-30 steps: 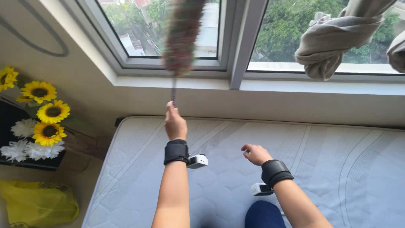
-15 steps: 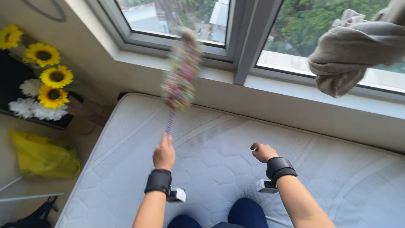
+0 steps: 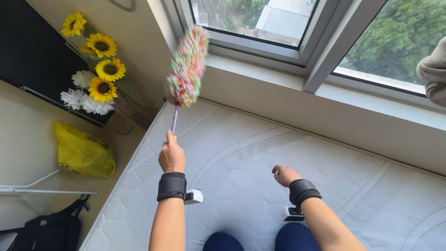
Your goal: The person uses a colorful duster to clean the surface of a white mattress, moving systematically across the top and along the edges. The person kneels on the mattress while dusting and later stands to clean the sides and the floor area around the bed.
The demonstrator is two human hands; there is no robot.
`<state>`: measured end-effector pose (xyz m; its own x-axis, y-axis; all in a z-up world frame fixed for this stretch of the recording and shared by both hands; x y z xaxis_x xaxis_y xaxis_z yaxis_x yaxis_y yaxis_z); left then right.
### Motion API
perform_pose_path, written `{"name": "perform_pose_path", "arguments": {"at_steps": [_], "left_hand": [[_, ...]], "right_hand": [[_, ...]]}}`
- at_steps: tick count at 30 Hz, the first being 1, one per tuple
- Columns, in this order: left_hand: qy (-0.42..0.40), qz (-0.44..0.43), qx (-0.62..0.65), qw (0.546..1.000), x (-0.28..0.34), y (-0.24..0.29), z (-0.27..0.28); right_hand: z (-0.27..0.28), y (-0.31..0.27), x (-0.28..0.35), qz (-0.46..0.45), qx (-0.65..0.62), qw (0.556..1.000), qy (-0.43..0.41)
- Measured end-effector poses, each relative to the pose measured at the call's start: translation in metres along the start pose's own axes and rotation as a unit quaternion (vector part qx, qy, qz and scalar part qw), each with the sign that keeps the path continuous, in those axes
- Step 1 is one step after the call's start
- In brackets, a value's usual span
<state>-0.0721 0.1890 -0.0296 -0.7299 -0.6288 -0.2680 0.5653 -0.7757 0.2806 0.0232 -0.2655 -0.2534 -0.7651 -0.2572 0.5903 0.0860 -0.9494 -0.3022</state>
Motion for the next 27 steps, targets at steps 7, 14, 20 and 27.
{"name": "perform_pose_path", "arguments": {"at_steps": [7, 14, 20, 27], "left_hand": [[0.269, -0.168, 0.098, 0.943, -0.106, 0.089, 0.207], [0.360, -0.195, 0.065, 0.910, -0.214, 0.134, 0.242], [0.233, -0.149, 0.038, 0.960, -0.176, 0.113, 0.166], [0.028, -0.045, -0.081, 0.995, -0.081, 0.059, 0.037]], "right_hand": [[0.009, -0.063, 0.009, 0.007, 0.011, 1.000, -0.007], [0.068, -0.105, 0.041, 0.074, -0.103, 0.988, 0.087], [0.046, -0.076, 0.034, 0.083, -0.107, 0.988, 0.072], [0.033, -0.014, 0.028, 0.031, -0.099, 0.993, 0.053]]}}
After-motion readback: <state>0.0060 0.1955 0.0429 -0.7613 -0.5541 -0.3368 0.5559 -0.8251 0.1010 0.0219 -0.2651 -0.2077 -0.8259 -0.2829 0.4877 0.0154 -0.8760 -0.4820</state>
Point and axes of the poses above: each hand's wrist, its own x-axis away from the middle knuckle, its own z-axis out of the back of the hand, y = z × x, the point moved 10 cm from there along -x, towards the middle knuckle, and after that the axes turned 5 degrees about -x, right-handed, at the moved point
